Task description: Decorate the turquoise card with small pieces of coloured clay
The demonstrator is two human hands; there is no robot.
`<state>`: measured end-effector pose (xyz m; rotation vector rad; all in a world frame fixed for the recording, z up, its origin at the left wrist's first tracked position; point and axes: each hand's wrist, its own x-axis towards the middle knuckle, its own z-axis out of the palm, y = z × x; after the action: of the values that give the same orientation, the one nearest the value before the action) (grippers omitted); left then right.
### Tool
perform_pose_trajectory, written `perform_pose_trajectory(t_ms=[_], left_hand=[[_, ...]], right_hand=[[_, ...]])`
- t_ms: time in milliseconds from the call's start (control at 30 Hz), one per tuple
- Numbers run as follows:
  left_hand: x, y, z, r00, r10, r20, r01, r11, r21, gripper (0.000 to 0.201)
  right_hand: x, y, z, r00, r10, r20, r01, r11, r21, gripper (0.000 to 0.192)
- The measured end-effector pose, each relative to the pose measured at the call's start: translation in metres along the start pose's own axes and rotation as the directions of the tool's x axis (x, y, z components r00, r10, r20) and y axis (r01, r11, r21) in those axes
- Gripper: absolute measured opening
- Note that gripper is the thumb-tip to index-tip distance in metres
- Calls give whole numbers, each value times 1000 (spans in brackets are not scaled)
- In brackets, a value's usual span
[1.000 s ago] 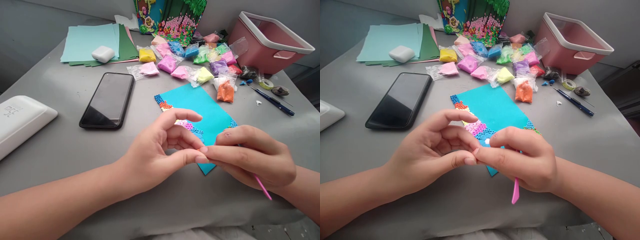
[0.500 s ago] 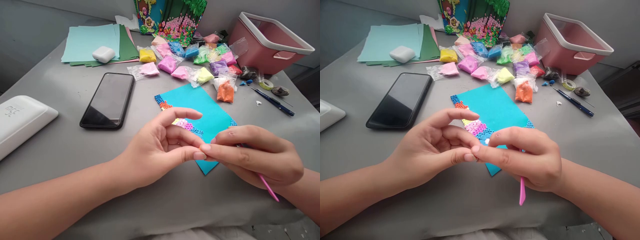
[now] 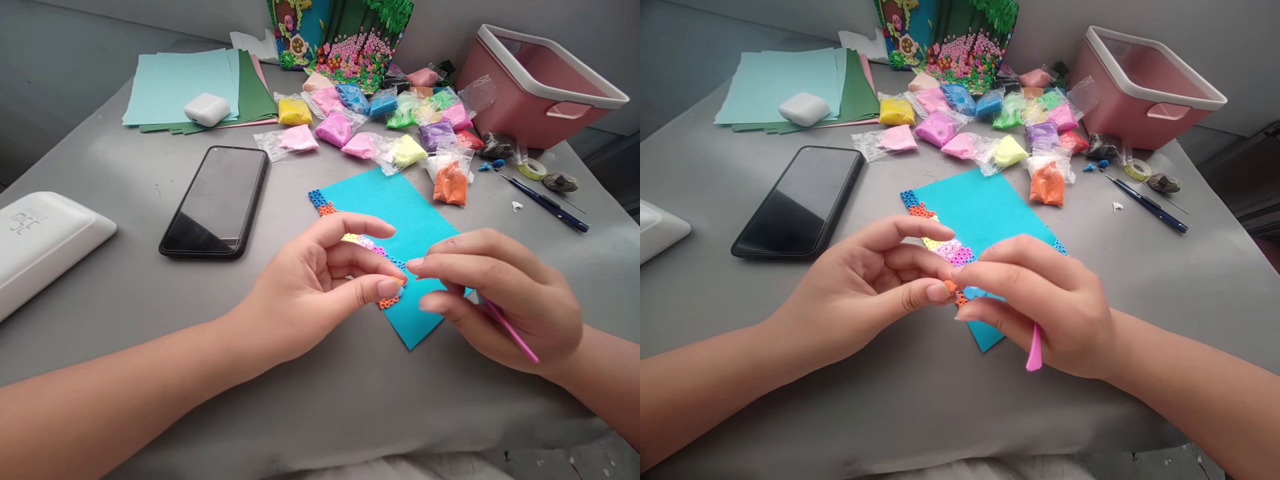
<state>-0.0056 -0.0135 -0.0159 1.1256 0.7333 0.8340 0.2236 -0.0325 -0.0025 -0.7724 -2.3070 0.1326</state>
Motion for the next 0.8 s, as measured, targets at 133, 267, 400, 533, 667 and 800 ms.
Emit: perform_pose_trajectory(t_ms=[133,267,400,533,667,800], left_hand=[[-2,-1,-2,998,-20,67,21,1000,-19,34],[-2,0,-2,994,-32,105,32,999,0,36],[-1,2,-1,998,6,67,-9,999,32,31],[1,2,0,998,49,-33,-47,997,66,20],[2,-1,-2,989,112,-100,-98,987,131,15],[1,-5,-4,973,187,-133,-155,963,222,15]], right_hand=[[0,-4,5,1000,-6,24,5,1000,30,18],[-1,-6,7,1000,14,20,-16,995,99,20],[-1,-2,3,999,51,-3,-51,995,81,16],[0,2,2,993,115,-33,-112,991,74,15],[0,1,1,995,101,-15,-100,993,60,17],[0,-1,-1,998,50,37,-52,998,47,7]])
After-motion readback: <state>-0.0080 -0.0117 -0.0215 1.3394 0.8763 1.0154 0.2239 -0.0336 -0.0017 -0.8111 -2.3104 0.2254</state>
